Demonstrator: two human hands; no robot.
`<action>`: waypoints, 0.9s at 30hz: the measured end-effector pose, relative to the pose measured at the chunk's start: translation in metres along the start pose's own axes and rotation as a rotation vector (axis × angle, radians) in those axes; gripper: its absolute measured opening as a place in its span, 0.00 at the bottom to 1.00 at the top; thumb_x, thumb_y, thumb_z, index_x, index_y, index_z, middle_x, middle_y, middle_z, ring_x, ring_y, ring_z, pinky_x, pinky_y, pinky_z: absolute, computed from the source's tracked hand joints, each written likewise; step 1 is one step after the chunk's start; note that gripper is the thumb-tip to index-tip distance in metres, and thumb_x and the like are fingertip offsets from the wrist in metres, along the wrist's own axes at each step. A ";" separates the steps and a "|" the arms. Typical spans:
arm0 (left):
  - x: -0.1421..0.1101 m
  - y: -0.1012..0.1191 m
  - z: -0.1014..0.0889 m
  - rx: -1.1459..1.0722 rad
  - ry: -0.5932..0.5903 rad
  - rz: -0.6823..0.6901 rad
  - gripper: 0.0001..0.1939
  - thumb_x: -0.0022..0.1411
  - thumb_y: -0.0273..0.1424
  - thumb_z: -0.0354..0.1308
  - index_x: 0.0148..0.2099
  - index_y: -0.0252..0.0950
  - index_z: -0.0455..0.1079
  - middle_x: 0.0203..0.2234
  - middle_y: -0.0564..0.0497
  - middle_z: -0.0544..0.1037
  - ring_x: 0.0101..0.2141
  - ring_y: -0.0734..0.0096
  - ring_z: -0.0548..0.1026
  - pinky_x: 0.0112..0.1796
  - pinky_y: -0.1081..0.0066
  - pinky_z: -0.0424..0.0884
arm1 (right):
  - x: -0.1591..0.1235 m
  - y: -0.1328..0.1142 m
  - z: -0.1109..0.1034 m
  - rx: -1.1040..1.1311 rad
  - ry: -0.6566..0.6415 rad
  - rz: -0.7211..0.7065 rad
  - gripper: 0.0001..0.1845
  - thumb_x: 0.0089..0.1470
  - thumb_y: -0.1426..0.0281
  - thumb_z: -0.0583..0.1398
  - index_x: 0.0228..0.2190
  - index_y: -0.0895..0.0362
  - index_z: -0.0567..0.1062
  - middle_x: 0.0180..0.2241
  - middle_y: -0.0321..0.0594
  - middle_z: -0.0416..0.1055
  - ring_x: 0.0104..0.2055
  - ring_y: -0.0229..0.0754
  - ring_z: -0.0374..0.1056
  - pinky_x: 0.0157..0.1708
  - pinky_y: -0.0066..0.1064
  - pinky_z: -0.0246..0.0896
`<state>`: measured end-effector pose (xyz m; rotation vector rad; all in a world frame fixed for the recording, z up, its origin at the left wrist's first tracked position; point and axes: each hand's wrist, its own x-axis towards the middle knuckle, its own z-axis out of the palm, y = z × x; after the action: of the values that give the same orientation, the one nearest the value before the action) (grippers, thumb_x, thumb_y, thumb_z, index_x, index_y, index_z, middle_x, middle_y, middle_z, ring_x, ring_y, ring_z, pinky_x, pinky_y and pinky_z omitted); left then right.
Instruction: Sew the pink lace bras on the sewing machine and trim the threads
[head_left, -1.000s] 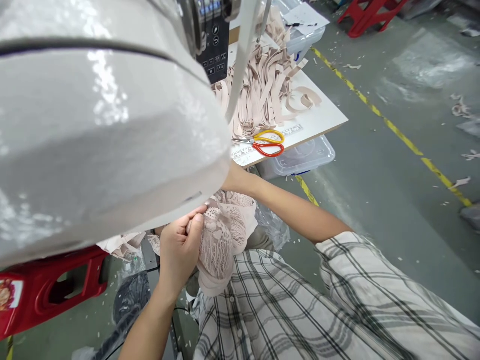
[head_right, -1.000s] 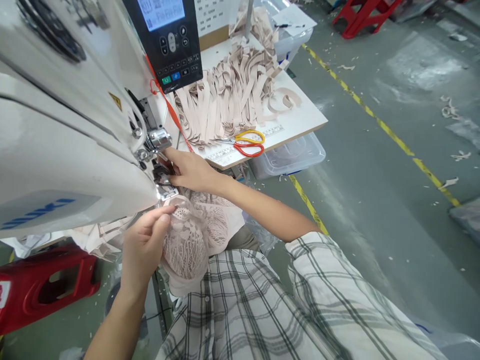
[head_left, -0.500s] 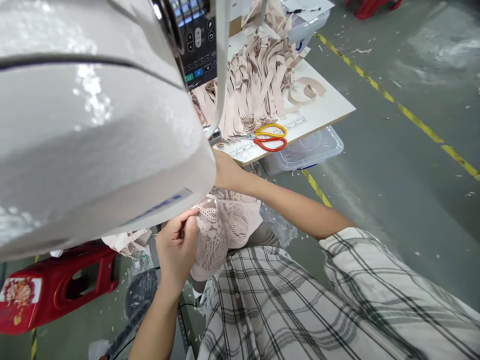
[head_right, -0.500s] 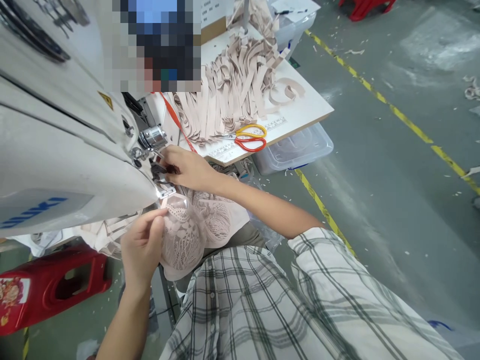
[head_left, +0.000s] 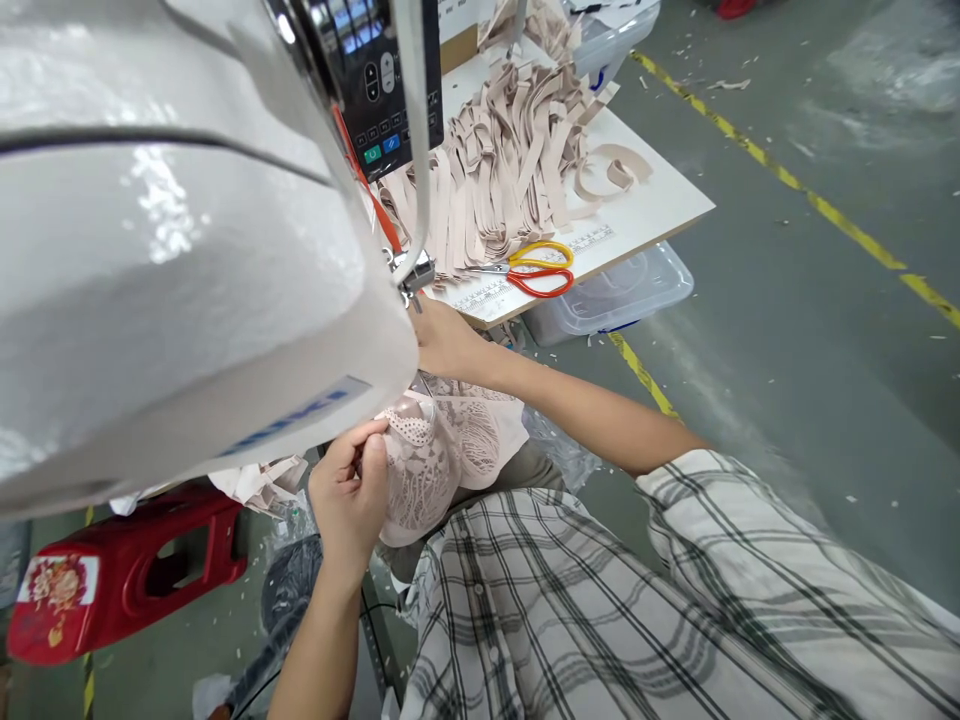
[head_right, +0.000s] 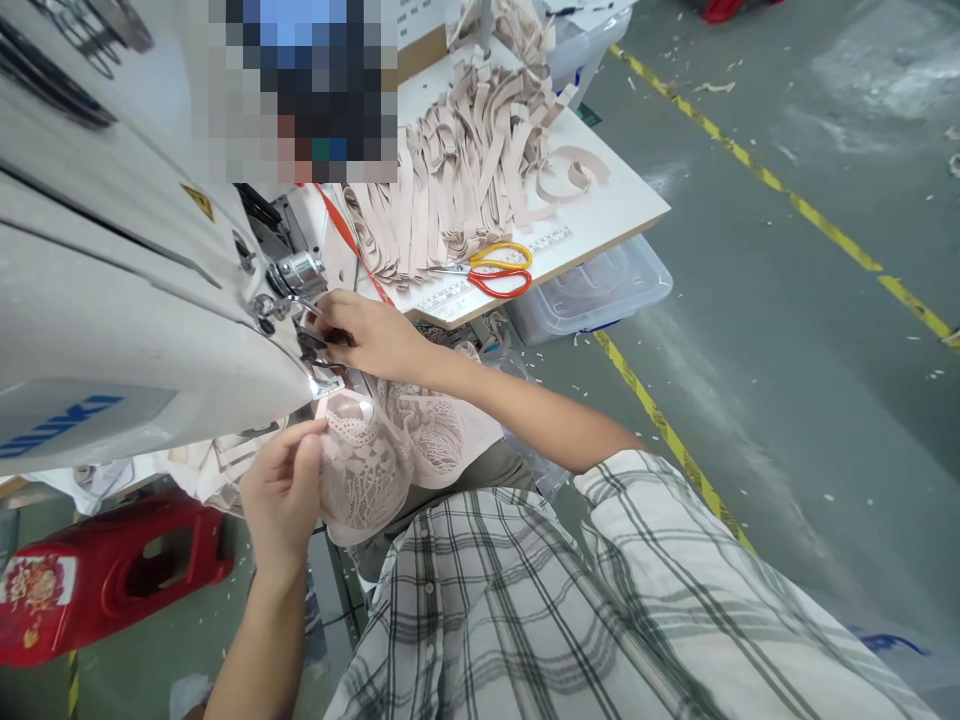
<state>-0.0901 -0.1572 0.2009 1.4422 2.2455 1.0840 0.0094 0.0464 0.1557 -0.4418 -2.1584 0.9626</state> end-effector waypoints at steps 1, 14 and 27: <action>0.000 0.000 0.000 -0.003 0.001 0.000 0.11 0.66 0.33 0.55 0.43 0.39 0.79 0.40 0.50 0.83 0.42 0.66 0.80 0.44 0.69 0.75 | 0.000 0.000 0.000 -0.002 -0.002 0.004 0.05 0.54 0.73 0.60 0.35 0.56 0.71 0.45 0.43 0.71 0.47 0.44 0.67 0.46 0.33 0.62; 0.000 -0.011 0.003 -0.057 0.040 0.032 0.09 0.66 0.32 0.57 0.43 0.38 0.78 0.39 0.50 0.82 0.41 0.67 0.79 0.42 0.69 0.75 | -0.002 -0.006 -0.001 -0.002 0.034 0.021 0.05 0.53 0.74 0.60 0.35 0.58 0.73 0.47 0.44 0.71 0.48 0.45 0.68 0.44 0.32 0.62; -0.012 -0.005 0.015 0.268 0.256 0.510 0.14 0.60 0.25 0.62 0.49 0.35 0.75 0.44 0.40 0.76 0.47 0.58 0.74 0.49 0.59 0.67 | -0.011 -0.011 -0.004 -0.027 0.034 0.057 0.06 0.54 0.70 0.56 0.26 0.57 0.68 0.35 0.41 0.71 0.36 0.41 0.66 0.34 0.31 0.59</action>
<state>-0.0790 -0.1618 0.1850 2.1869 2.3228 1.1968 0.0199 0.0350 0.1603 -0.5319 -2.1404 0.9507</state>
